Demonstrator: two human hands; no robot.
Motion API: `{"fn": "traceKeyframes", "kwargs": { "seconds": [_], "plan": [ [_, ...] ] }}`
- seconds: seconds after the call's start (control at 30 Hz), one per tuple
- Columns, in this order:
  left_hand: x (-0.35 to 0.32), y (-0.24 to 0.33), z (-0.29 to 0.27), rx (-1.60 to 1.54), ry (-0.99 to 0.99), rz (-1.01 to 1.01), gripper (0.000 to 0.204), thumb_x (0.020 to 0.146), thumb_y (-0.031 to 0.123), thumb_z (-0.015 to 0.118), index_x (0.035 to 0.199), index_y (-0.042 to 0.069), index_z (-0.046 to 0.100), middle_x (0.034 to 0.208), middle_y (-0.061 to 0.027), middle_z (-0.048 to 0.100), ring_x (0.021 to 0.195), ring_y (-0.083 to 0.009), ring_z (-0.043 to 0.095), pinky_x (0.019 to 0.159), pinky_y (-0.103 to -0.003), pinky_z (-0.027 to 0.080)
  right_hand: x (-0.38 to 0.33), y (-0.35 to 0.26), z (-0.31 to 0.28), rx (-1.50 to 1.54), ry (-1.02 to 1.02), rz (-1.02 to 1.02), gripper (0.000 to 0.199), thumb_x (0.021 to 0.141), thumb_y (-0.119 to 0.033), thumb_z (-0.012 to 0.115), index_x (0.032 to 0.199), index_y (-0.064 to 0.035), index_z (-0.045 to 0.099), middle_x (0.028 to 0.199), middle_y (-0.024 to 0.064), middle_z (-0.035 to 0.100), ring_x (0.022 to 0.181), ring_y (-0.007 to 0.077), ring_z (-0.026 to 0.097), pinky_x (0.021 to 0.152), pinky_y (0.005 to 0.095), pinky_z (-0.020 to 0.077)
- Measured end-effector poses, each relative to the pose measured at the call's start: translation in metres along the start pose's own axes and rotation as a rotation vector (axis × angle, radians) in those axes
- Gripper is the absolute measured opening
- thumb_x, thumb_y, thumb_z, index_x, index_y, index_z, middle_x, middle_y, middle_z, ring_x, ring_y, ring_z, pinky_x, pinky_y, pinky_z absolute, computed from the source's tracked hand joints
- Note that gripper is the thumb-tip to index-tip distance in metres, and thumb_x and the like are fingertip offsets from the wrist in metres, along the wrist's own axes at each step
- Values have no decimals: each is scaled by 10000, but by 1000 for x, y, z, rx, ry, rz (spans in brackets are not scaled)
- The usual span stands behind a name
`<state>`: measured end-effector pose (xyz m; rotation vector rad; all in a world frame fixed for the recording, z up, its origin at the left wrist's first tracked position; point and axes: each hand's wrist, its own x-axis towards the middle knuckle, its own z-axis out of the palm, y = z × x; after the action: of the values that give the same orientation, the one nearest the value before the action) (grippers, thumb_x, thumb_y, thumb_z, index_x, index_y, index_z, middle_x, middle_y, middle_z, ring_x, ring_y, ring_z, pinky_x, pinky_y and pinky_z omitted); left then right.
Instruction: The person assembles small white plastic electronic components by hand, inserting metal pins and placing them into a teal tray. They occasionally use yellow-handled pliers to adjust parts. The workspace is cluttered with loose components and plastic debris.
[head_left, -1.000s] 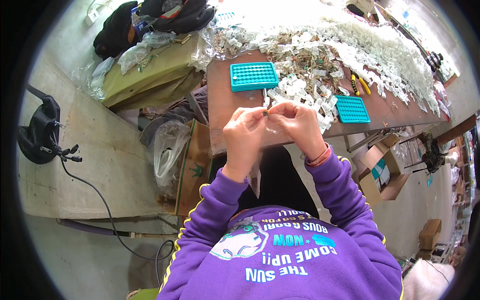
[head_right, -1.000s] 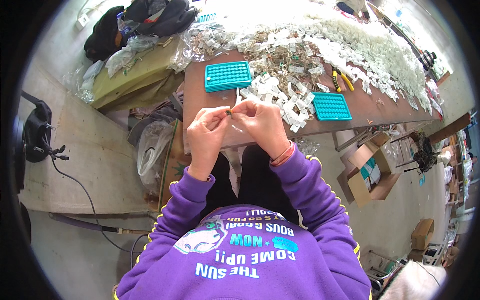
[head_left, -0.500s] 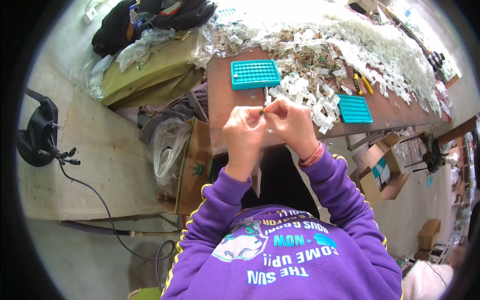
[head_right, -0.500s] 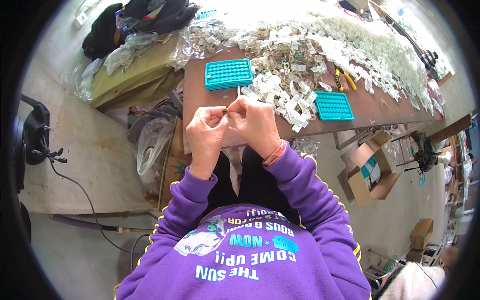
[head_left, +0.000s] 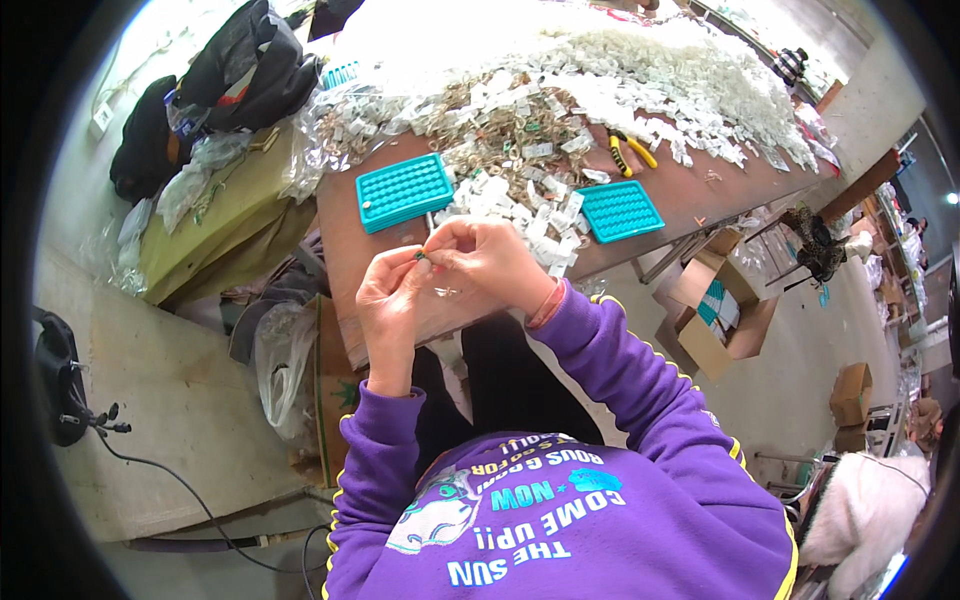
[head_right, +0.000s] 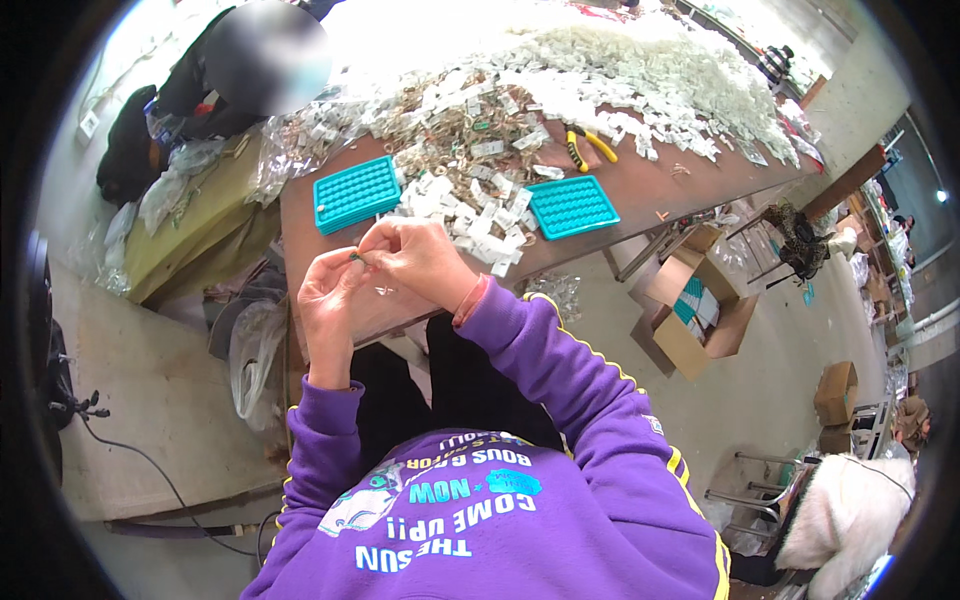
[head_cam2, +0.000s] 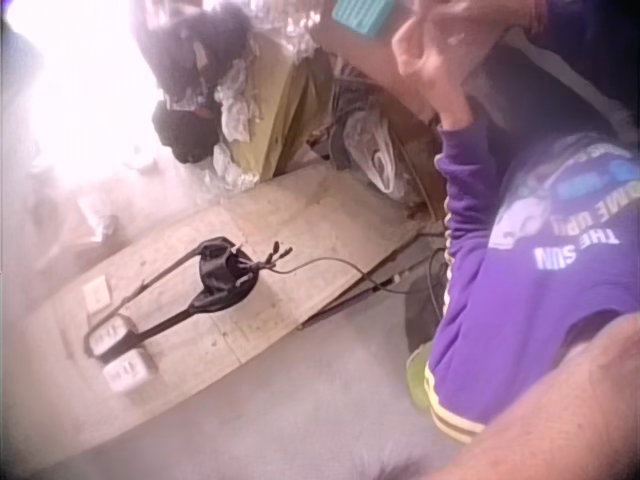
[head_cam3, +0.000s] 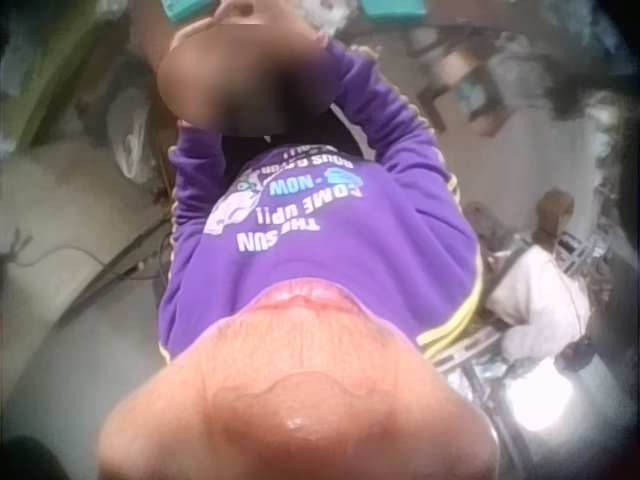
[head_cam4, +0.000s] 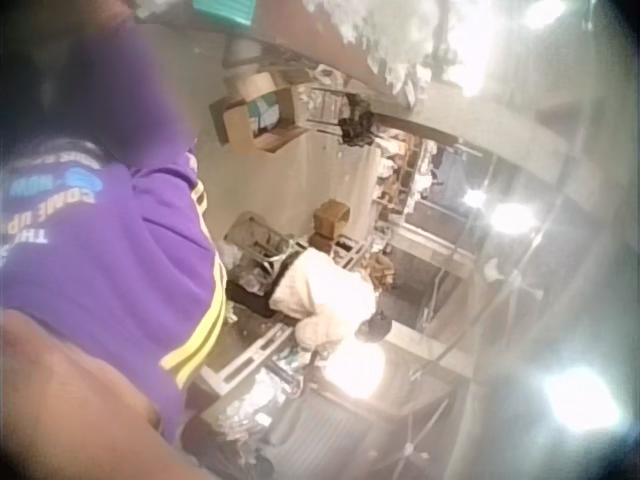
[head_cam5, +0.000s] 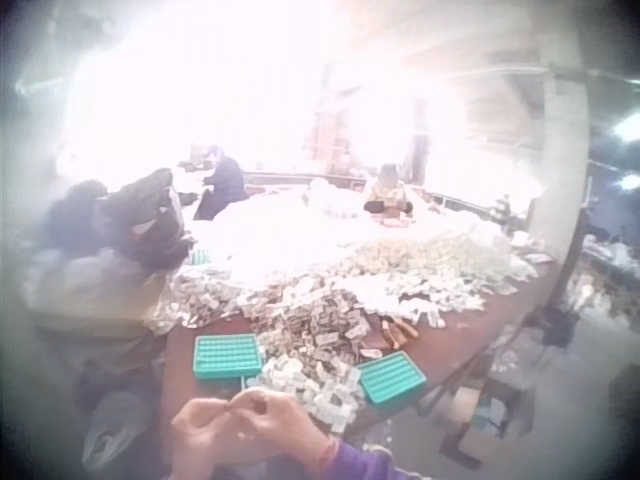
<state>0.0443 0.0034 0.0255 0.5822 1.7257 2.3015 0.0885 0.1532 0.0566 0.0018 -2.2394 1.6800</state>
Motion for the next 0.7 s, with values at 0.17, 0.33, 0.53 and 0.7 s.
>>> {"fn": "traceKeyframes", "kwargs": {
  "seconds": [0.17, 0.33, 0.53, 0.7],
  "plan": [
    [11, -8, 0, -197, 79, -57, 153, 895, 37, 632, 1041, 7, 602, 981, -63, 661, 911, -144, 641, 826, -267, 522, 32, 24, -95, -361, 290, -313, 205, 824, -180, 681, 958, -24, 694, 845, 141, 695, 706, 207, 684, 647, 301, 528],
    [14, -18, -11, -247, 104, -141, 141, 889, 30, 637, 1025, 3, 616, 936, -49, 658, 832, -115, 638, 759, -239, 515, 54, 74, -239, -1151, 497, 272, 370, 829, -399, 628, 991, -69, 671, 943, 156, 685, 915, 316, 657, 791, 421, 514],
    [12, -33, -1, 555, 185, 81, 286, 885, 68, 638, 1161, 2, 599, 1107, -92, 636, 904, -161, 641, 816, -280, 524, 73, 118, -265, -1285, 295, 672, 381, 819, -368, 559, 1053, -90, 674, 1065, 183, 667, 1014, 341, 635, 877, 442, 496],
    [7, -31, -3, 578, 267, 244, 377, 878, 63, 631, 1243, 6, 556, 1340, -110, 501, 1088, -216, 581, 914, -339, 500, 87, 117, -288, -1316, 360, 492, 351, 843, -295, 470, 1019, -68, 672, 1017, 215, 667, 944, 393, 645, 823, 464, 516]
  ]
}}
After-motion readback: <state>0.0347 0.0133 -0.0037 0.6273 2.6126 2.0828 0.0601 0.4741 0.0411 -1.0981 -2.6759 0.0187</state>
